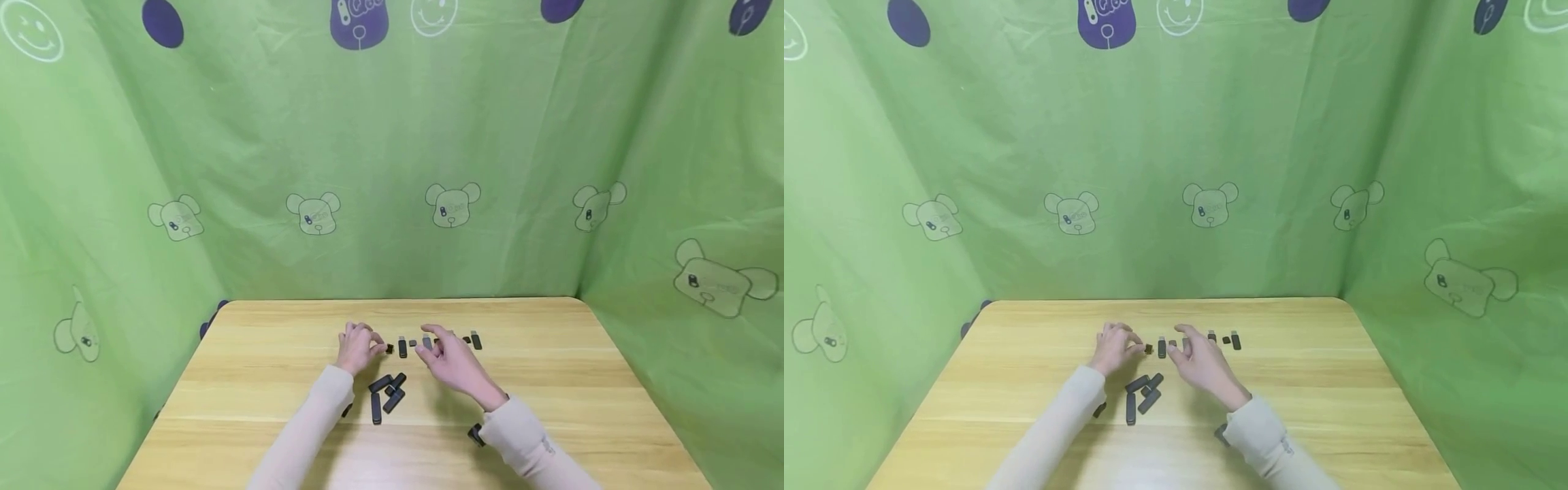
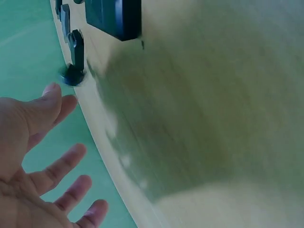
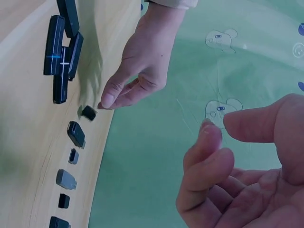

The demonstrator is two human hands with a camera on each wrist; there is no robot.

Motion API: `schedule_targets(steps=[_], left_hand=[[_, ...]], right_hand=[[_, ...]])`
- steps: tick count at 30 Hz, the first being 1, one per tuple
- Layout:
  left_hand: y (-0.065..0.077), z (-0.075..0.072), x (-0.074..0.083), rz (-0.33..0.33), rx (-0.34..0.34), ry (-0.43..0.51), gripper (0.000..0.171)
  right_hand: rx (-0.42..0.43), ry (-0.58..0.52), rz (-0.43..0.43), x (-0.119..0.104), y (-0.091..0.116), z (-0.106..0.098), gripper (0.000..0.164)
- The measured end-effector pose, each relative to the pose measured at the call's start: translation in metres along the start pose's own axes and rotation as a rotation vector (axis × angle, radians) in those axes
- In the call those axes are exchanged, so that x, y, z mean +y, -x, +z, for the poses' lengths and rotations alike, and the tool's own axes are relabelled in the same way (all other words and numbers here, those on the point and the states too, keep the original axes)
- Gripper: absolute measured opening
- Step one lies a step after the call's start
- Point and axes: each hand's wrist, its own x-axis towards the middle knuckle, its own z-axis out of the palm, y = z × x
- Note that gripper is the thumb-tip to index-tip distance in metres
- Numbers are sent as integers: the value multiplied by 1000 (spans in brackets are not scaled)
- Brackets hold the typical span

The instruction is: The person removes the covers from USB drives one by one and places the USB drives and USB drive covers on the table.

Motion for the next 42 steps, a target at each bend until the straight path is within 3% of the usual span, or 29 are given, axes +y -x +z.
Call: schedule_targets(steps=[6, 12, 21, 26, 38, 42], left_hand=[[-5, 0, 4, 29, -14, 3, 22], [-9, 2, 5, 17, -19, -113, 37], [-16, 14, -3, 36, -10, -190, 37], [-18, 19, -5, 70, 7, -243, 32], [-25, 19, -2, 145, 18, -289, 12], [-25, 18, 2, 165, 10, -274, 22]], right_hand=[[4, -23, 46, 4, 4, -7, 57], [-14, -17, 49, 8, 6, -7, 57], [-31, 11, 56, 13, 11, -3, 55], [-87, 21, 40, 17, 18, 1, 54], [-258, 79, -95, 27, 30, 14, 53], [-280, 79, -87, 28, 35, 16, 52]])
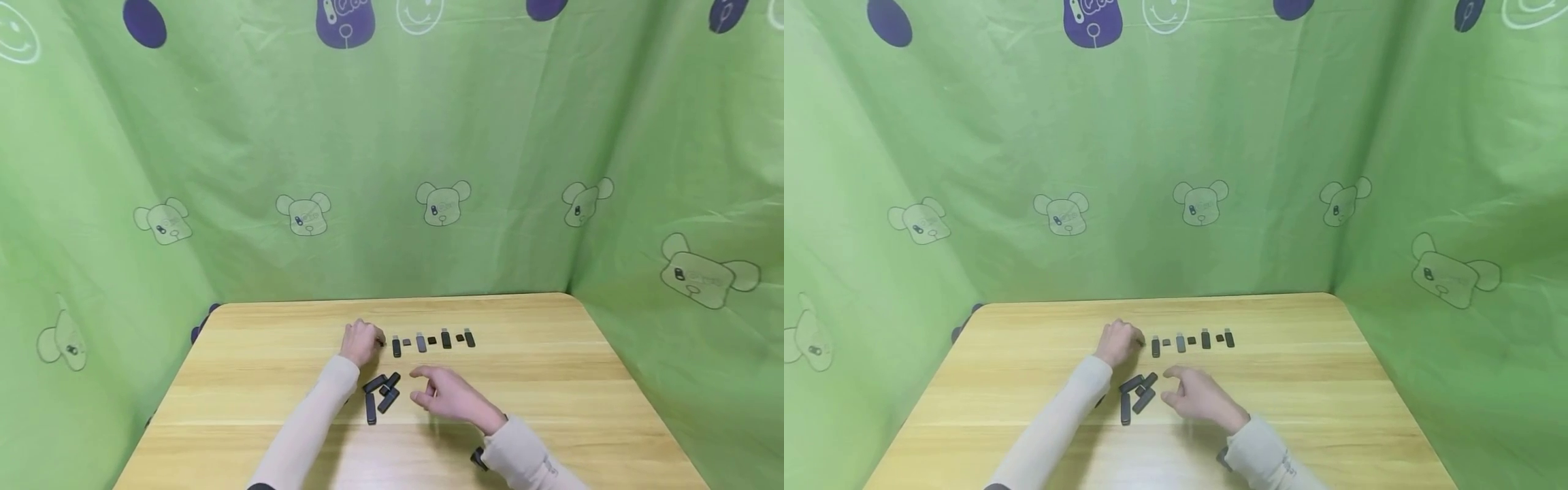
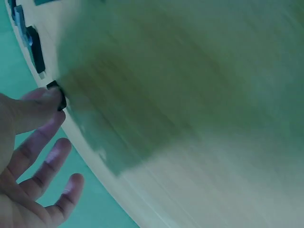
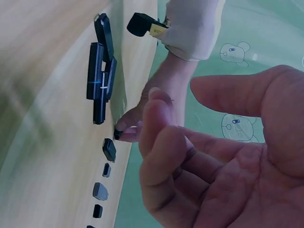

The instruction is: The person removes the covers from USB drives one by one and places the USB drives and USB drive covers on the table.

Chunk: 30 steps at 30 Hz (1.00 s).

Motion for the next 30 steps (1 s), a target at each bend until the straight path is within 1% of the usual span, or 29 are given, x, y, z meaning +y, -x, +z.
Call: schedule_targets(steps=[2, 3, 7, 9, 11, 15, 18, 21, 24, 30], left_hand=[[-1, 1, 1, -12, -25, 26, 31], [-2, 2, 2, -22, -38, 41, 33], [-4, 7, 2, -88, -73, 70, 41], [-3, 9, 2, -111, -66, 73, 44], [-2, 10, 2, -117, -44, 75, 43], [-2, 11, 3, -83, -8, 76, 36], [-2, 10, 4, -47, 9, 84, 34], [-1, 9, 6, -28, 10, 108, 34], [0, 7, 7, -23, -3, 129, 34], [0, 7, 6, -29, -16, 134, 34]], right_hand=[[-8, 5, 10, 1, 2, 2, 51], [-12, 2, 12, 1, 2, 2, 50], [-35, -15, 16, 2, 3, 4, 46], [-49, -26, 14, 1, 4, 5, 45], [-57, -27, 15, 0, 4, 6, 44], [-56, -18, 18, 0, 6, 7, 44], [-55, -24, 15, 0, 6, 6, 43], [-64, -36, 18, 1, 6, 6, 43], [-68, -39, 29, 2, 6, 6, 43], [-60, -28, 29, 3, 6, 5, 43]])
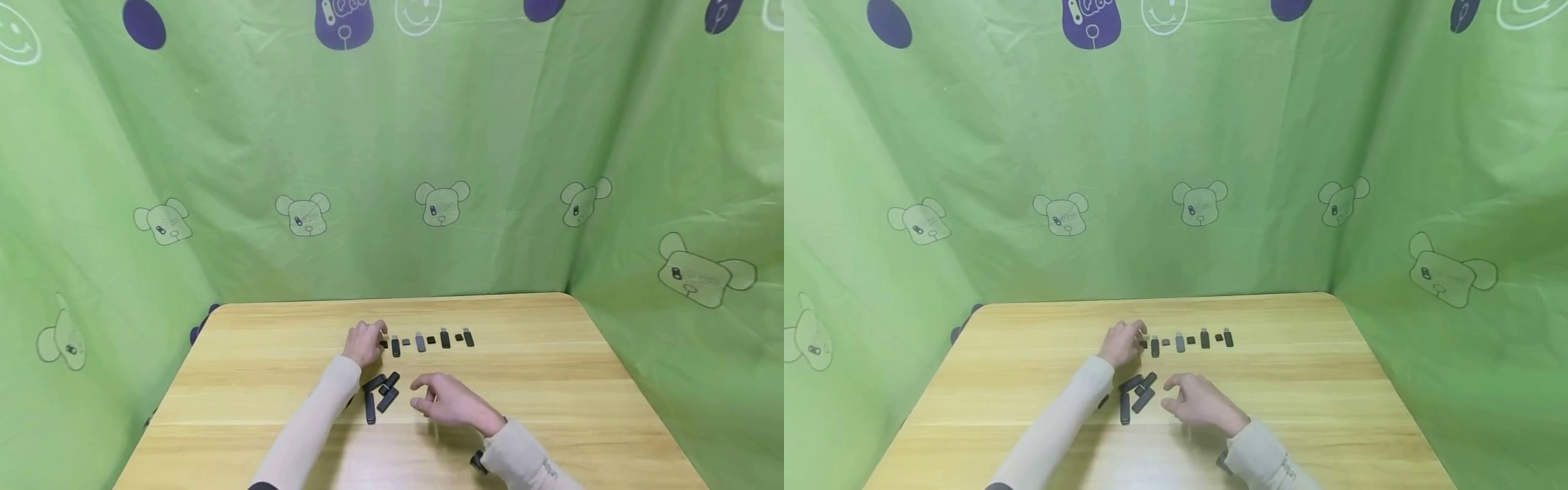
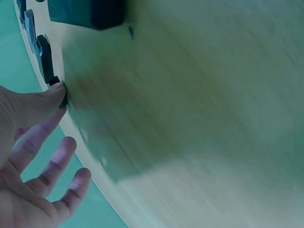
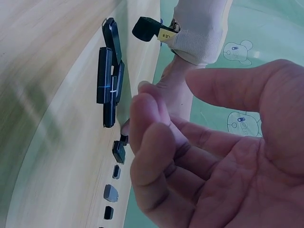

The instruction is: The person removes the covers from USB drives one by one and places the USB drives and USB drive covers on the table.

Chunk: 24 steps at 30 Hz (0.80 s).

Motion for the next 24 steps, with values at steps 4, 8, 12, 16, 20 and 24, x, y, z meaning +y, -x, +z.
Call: schedule_targets(steps=[4, 8, 12, 16, 20, 24], left_hand=[[1, -1, -1, -26, -25, 25, 34], [3, -1, 0, -49, -37, 15, 36], [8, -6, 10, -82, -120, -31, 43], [20, -17, 31, -147, -290, -39, 62], [27, -19, 50, -189, -433, -41, 78], [28, -5, 57, -192, -489, -70, 85]], right_hand=[[-2, 0, 8, 1, 0, -1, 44], [5, 2, 10, 1, -1, -1, 43], [-2, -9, 14, 0, -2, 0, 42], [-6, -11, 11, -1, -2, 0, 44], [-10, -9, 1, -1, -2, 0, 46], [-18, -11, -7, -1, -2, 1, 48]])
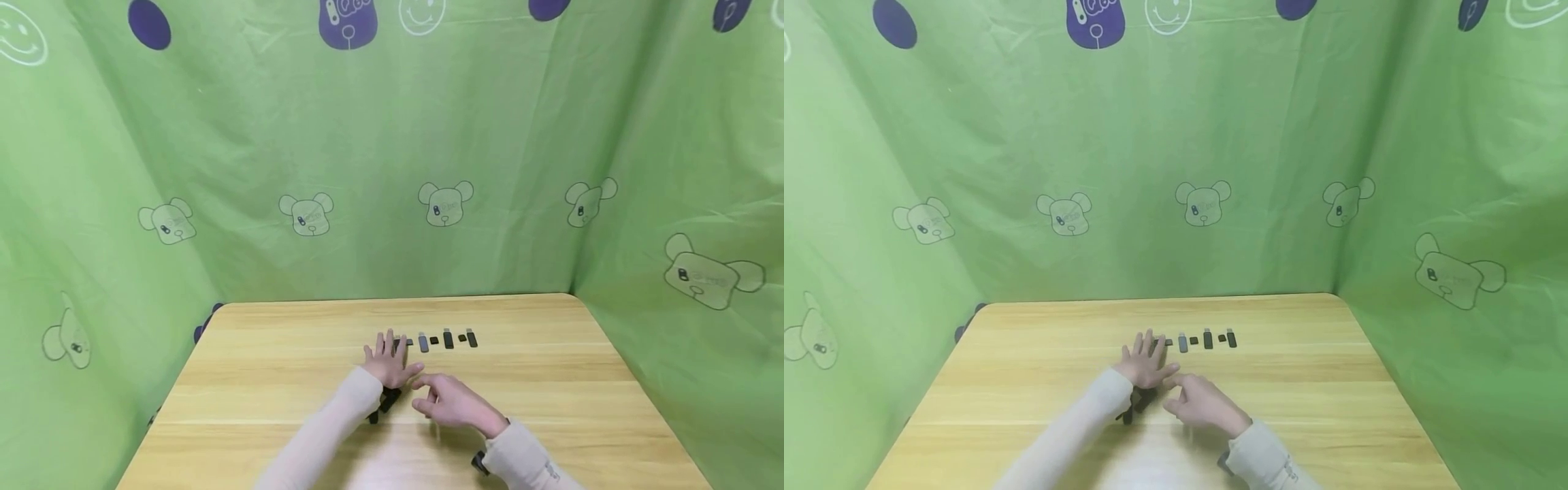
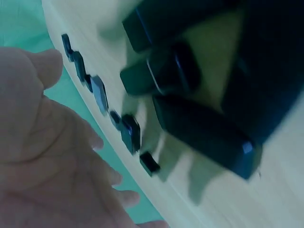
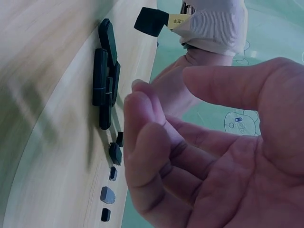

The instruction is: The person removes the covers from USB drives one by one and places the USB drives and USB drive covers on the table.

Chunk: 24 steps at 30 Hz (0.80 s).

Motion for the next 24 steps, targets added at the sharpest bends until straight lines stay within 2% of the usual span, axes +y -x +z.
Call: schedule_targets(steps=[2, 5, 7, 9, 14, 20, 24], left_hand=[[-10, 12, 0, -2, -3, -16, 89], [-11, 15, 5, -16, -19, 2, 93], [-4, 9, 10, -30, -38, 27, 92], [9, -2, 17, -43, -54, 55, 89], [17, -10, 21, -55, -48, 63, 85], [13, -9, 19, -55, -40, 49, 86], [-1, 4, 14, -55, -32, 43, 91]], right_hand=[[-3, -6, 1, 0, 0, 0, 48], [-12, -16, 3, 1, 1, 0, 49], [-18, -18, 6, 0, 2, 0, 49], [-23, -16, 4, 0, 3, 0, 49], [-28, -16, 0, -1, 6, -3, 49], [-40, -27, 2, 0, 8, -4, 51], [-47, -24, -1, 2, 8, -5, 51]])
